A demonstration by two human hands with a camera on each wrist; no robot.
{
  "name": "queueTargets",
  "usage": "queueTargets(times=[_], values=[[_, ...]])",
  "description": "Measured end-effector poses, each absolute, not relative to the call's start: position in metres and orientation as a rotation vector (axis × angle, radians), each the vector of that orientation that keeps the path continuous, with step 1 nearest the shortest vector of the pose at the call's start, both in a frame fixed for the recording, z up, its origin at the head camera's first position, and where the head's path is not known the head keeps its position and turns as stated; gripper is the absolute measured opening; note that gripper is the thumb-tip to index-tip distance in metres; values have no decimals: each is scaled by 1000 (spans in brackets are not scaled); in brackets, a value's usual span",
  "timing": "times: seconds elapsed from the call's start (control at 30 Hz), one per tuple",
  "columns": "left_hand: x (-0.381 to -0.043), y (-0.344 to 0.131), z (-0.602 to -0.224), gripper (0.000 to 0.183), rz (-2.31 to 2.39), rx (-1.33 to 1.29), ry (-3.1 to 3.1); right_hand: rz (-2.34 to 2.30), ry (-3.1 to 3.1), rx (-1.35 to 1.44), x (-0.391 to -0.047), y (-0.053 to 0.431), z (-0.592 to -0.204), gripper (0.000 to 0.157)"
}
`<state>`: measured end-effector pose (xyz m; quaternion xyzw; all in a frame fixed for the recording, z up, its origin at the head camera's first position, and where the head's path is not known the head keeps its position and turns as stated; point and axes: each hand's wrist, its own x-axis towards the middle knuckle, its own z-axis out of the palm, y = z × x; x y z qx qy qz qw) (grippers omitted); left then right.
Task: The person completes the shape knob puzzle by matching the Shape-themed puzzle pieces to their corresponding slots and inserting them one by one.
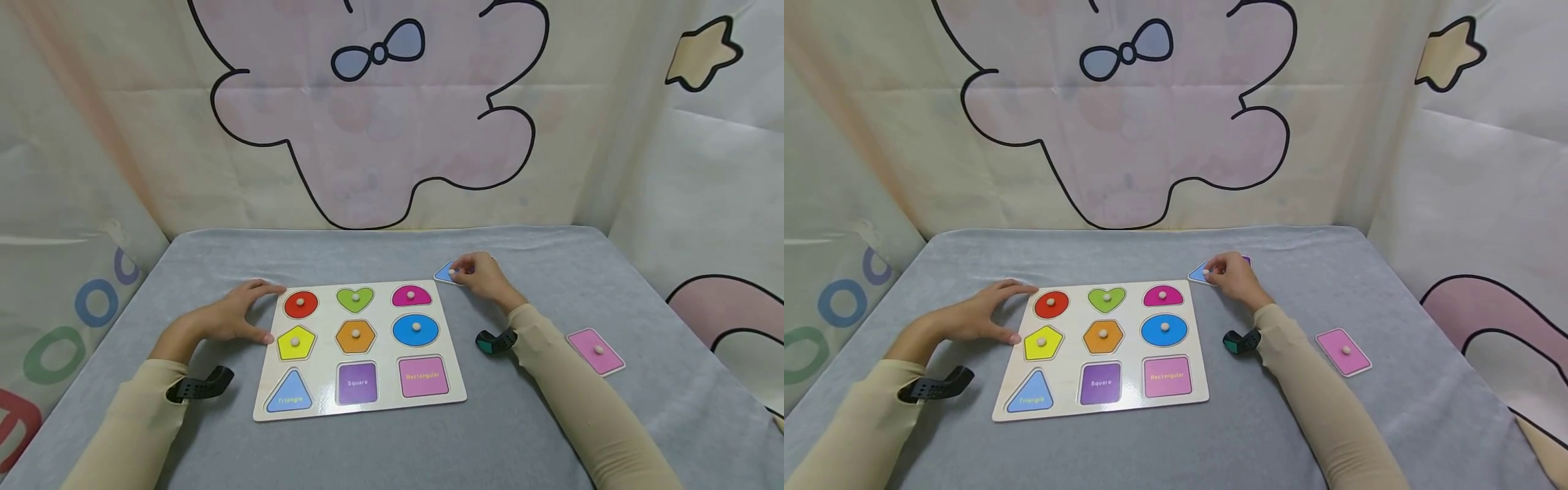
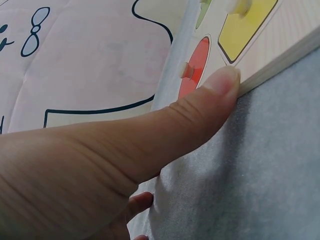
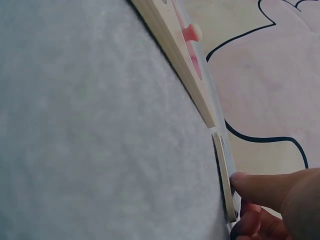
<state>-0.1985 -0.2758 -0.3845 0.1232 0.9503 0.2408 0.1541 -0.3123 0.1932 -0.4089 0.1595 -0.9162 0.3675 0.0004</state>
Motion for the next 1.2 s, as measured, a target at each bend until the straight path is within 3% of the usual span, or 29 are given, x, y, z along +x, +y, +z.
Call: queueTargets(times=[0.27, 0.63, 1.2], values=[[-199, -276, -385, 98, 696, 365, 2723, 1180, -2858, 484, -307, 194, -395, 16], [-195, -276, -383, 99, 716, 351, 2713, 1216, -2803, 674, -284, 172, -366, 15], [-198, -277, -384, 99, 700, 363, 2729, 1303, -2821, 863, -260, 145, -358, 15]])
